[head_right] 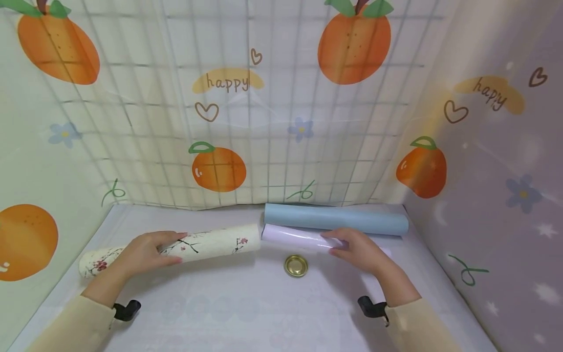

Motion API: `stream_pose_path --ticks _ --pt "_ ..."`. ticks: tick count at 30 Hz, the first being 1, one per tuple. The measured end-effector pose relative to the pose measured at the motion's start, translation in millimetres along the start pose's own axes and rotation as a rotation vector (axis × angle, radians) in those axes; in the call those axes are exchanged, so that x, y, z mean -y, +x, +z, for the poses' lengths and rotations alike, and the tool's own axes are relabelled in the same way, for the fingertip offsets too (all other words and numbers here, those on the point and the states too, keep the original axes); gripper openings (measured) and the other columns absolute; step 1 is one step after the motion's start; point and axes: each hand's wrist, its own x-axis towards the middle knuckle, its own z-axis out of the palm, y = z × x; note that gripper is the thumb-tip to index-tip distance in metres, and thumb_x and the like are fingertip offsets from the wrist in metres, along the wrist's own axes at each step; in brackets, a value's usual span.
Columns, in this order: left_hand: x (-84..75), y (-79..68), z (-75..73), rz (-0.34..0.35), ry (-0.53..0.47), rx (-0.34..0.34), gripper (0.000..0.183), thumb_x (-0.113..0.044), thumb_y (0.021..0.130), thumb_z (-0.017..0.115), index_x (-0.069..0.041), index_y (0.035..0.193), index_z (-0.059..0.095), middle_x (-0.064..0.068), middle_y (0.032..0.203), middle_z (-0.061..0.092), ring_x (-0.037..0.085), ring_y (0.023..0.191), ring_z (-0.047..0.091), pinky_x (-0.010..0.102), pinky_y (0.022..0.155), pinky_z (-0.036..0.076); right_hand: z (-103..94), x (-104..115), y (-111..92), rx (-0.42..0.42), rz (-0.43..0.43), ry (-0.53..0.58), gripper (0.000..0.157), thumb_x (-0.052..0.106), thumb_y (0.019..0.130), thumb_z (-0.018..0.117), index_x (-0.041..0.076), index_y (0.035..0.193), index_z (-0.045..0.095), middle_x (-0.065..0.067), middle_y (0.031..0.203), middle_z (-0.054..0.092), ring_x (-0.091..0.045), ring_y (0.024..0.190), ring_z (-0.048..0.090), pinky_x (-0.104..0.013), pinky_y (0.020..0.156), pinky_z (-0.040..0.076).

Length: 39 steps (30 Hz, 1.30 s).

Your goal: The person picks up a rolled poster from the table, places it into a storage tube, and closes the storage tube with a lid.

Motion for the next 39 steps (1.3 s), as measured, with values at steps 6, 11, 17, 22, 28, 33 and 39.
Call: stream_pose_path --ticks 6,11,17,22,28,33,39 --pt "-3.8 1.2 -0.3 0.007 0.006 0.005 0.068 -0.053 0.079 0.080 -0.032 0.141 0.059 0.006 0.137 0.062 0.032 0.128 0.056 0.052 0.106 0.045 4.8 1 0 -0.022 -0.018 0.007 0.043 0.010 0.083 0.081 0.012 0.125 0.071 0.000 0.123 0.070 -0.028 0.116 0.063 -0.050 0.098 0.050" --pt "-4.1 1.8 -0.5 -0.001 -0.007 -0.003 0.068 -0.052 0.079 0.081 -0.033 0.141 0.059 0.006 0.137 0.062 0.032 0.129 0.056 0.053 0.106 0.044 7.4 4 0 -0.025 -0.044 0.000 0.043 0.011 0.084 0.081 0.012 0.126 0.070 -0.001 0.124 0.070 -0.029 0.118 0.062 -0.050 0.099 0.049" --pt "-5.2 2.6 2.1 0.001 -0.028 0.009 0.068 -0.053 0.079 0.081 -0.032 0.141 0.060 0.006 0.138 0.062 0.032 0.129 0.055 0.053 0.107 0.044 8.8 9 1 -0.017 -0.048 0.022 0.044 0.008 0.085 0.079 0.011 0.127 0.069 -0.001 0.126 0.069 -0.030 0.120 0.061 -0.053 0.099 0.049" --pt "-8.0 2.5 5.6 0.016 -0.035 0.011 0.068 -0.053 0.079 0.081 -0.032 0.140 0.060 0.005 0.137 0.062 0.032 0.129 0.056 0.053 0.106 0.045 13.6 12 3 -0.024 -0.081 0.046 0.044 0.006 0.083 0.080 0.011 0.126 0.070 -0.001 0.126 0.069 -0.029 0.120 0.061 -0.052 0.099 0.050" --pt "-11.5 2.7 8.2 0.042 -0.044 0.001 0.069 -0.054 0.078 0.081 -0.033 0.140 0.060 0.003 0.136 0.063 0.029 0.127 0.057 0.051 0.106 0.046 20.2 16 7 -0.060 -0.123 0.065 0.042 0.008 0.083 0.081 0.010 0.124 0.070 -0.002 0.124 0.070 -0.029 0.116 0.063 -0.047 0.098 0.051" --pt "-13.9 3.8 9.4 0.070 -0.049 -0.023 0.069 -0.054 0.077 0.082 -0.033 0.139 0.061 0.002 0.134 0.065 0.027 0.126 0.059 0.049 0.105 0.047 24.1 21 12 -0.061 -0.153 0.070 0.042 0.006 0.083 0.080 0.009 0.124 0.070 -0.003 0.123 0.070 -0.030 0.116 0.063 -0.049 0.097 0.051" --pt "-16.2 3.8 12.4 0.103 -0.058 -0.042 0.067 -0.052 0.076 0.083 -0.031 0.137 0.063 0.003 0.132 0.066 0.028 0.124 0.060 0.050 0.103 0.048 27.2 30 17 -0.052 -0.173 0.076 0.042 0.003 0.082 0.080 0.007 0.123 0.070 -0.004 0.122 0.070 -0.030 0.116 0.063 -0.051 0.097 0.050"
